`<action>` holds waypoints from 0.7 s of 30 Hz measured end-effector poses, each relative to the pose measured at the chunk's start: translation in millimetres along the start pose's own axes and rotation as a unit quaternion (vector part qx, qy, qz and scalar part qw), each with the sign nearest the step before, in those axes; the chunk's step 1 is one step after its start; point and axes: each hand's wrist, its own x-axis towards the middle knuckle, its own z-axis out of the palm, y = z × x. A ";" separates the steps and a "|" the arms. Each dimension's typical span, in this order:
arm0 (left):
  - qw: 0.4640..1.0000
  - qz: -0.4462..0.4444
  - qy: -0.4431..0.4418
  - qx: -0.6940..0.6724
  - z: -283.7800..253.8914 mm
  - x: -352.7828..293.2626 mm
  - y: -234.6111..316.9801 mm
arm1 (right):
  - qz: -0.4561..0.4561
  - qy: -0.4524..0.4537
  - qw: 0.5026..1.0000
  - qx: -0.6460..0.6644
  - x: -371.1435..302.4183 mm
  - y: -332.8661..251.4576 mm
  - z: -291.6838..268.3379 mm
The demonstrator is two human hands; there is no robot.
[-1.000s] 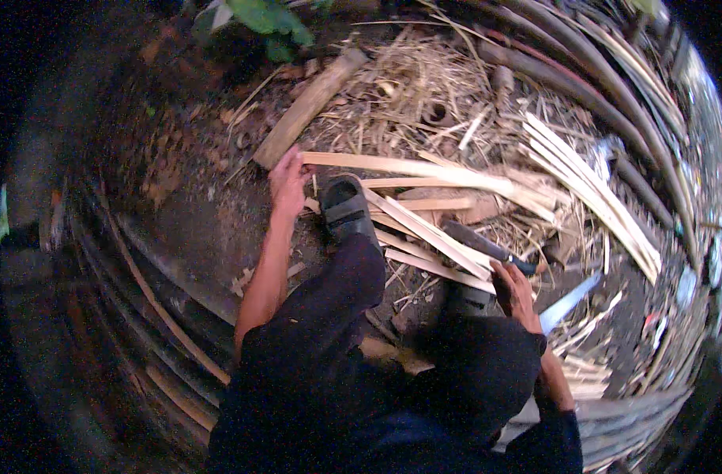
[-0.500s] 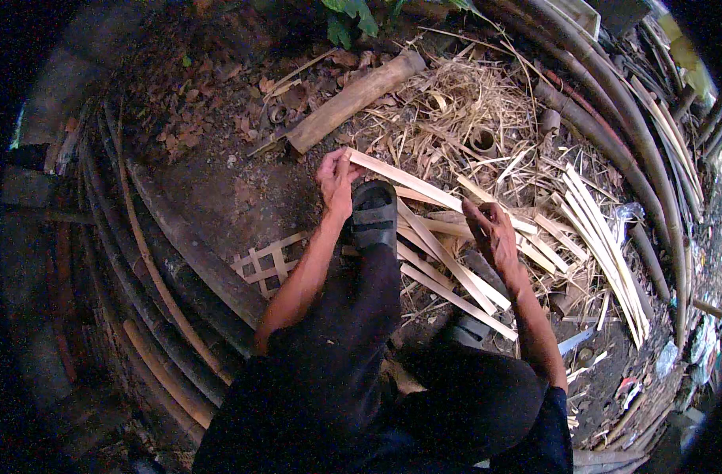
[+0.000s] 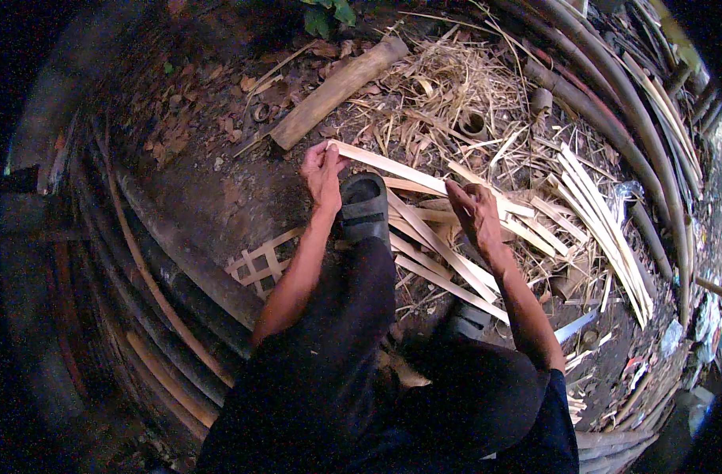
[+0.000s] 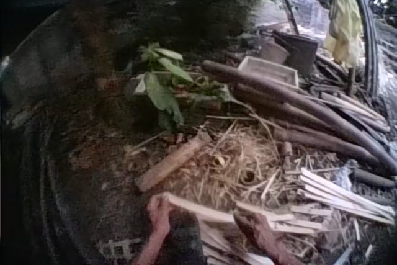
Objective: The person sits on the ground and uses a machete to split long bamboo strips into thinner pieces. They repeatedly position the bamboo, strike it with the machete, and gather the resulting strips into a pile.
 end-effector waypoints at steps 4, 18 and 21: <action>0.999 0.014 0.018 0.041 -6.6 13.4 -14.4 | 0.007 0.068 0.998 -0.001 -2.9 -5.4 6.8; 0.898 0.216 -0.205 0.325 53.6 29.7 89.5 | -0.005 0.042 0.986 -0.163 -14.5 -36.2 -45.9; 0.733 0.274 -0.488 0.386 164.7 -41.3 165.6 | 0.004 -0.021 0.981 -0.192 -17.8 -42.4 -75.0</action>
